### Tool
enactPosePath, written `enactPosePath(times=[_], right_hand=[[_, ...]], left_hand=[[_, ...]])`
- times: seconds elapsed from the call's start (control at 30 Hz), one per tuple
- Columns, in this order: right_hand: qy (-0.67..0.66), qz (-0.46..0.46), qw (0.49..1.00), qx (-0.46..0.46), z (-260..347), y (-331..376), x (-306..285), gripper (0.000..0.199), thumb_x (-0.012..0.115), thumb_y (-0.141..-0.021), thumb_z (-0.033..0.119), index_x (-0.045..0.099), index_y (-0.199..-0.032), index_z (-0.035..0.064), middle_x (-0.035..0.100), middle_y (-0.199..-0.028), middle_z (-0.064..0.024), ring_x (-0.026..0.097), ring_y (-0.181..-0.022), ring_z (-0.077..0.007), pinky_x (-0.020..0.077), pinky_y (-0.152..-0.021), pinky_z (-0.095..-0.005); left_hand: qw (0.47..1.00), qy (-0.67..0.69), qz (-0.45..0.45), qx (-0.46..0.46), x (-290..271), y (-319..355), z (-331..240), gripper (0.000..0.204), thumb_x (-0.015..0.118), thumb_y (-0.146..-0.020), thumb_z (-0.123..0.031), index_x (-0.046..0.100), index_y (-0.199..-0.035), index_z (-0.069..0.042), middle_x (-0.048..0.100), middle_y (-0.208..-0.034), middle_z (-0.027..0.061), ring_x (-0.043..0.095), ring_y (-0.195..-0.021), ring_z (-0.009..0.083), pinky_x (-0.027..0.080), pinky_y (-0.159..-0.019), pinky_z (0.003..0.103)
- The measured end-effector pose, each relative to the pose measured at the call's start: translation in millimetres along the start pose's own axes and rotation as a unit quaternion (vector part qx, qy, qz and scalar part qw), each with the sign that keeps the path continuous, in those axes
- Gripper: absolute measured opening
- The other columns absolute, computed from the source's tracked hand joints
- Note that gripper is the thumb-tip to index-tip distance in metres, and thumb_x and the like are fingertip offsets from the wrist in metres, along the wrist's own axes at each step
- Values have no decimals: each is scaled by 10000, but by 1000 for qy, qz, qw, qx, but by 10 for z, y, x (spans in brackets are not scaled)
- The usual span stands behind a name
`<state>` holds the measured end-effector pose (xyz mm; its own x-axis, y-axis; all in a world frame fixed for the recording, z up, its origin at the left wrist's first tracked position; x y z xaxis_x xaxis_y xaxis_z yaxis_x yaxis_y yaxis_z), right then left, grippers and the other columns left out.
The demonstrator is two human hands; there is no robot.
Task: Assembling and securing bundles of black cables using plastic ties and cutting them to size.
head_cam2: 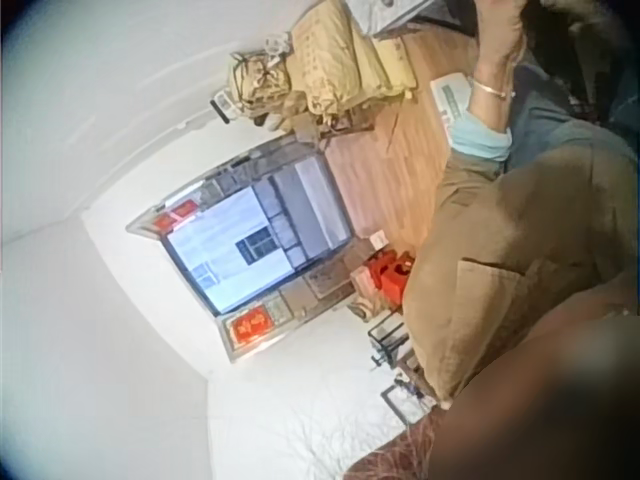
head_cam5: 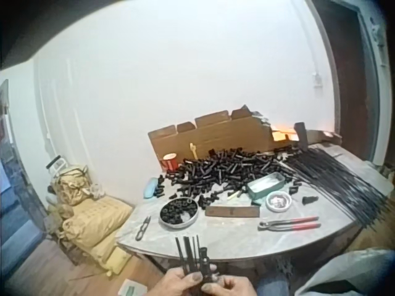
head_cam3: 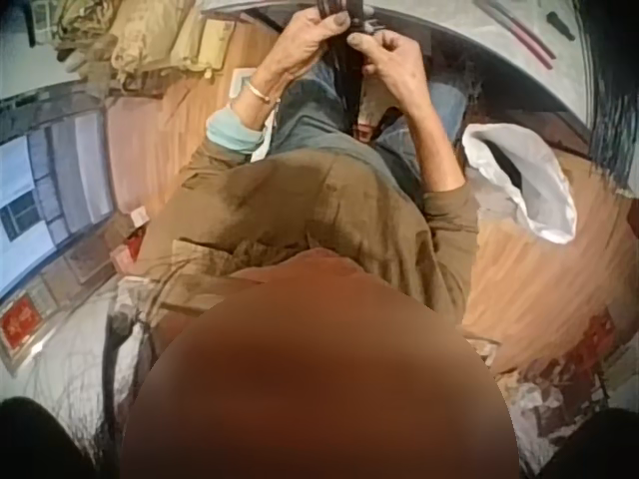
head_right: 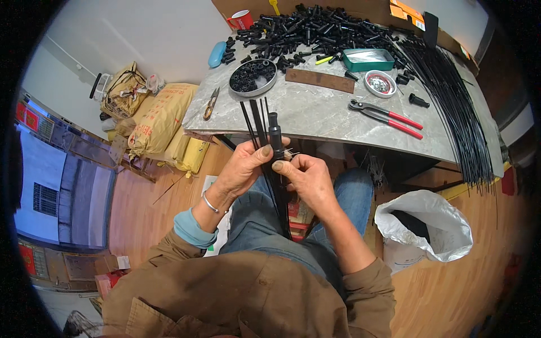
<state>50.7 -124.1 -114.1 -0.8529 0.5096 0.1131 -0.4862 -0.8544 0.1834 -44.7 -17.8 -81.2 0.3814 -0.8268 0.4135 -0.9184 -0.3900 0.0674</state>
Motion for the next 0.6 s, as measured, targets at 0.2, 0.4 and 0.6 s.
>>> enactPosePath(times=[0.2,0.4,0.6], right_hand=[[-59,72,994,58,-12,-35,-22,355,770,-791,366,577,-809,69,587,-714,-1,570,-613,-79,527,-546,-240],[-77,78,991,79,49,-9,-11,359,790,-773,301,532,-916,97,589,-832,4,574,-699,-80,529,-581,-238],[-138,11,990,-22,149,-4,11,453,804,-762,221,570,-1122,79,587,-842,33,548,-704,-71,429,-615,-187]], left_hand=[[1000,0,28,13,7,-7,-16,397,666,-897,-261,590,-1151,34,655,-1018,88,623,-947,157,479,-877,292],[999,-21,31,13,71,-5,-7,378,576,-953,-298,591,-1140,30,652,-1022,87,620,-953,151,477,-874,291],[998,-32,-25,52,176,-15,154,393,436,-1013,-333,551,-1170,9,640,-1034,82,612,-935,147,476,-868,289]])
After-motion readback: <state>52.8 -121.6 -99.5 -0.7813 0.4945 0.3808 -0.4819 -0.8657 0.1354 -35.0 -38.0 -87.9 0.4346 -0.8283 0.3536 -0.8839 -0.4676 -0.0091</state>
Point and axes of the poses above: each hand's wrist, its own y-axis away from the middle knuckle, its own x-axis out of the palm, z = x × y, the point moved 5 cm from there along -y, towards the middle knuckle
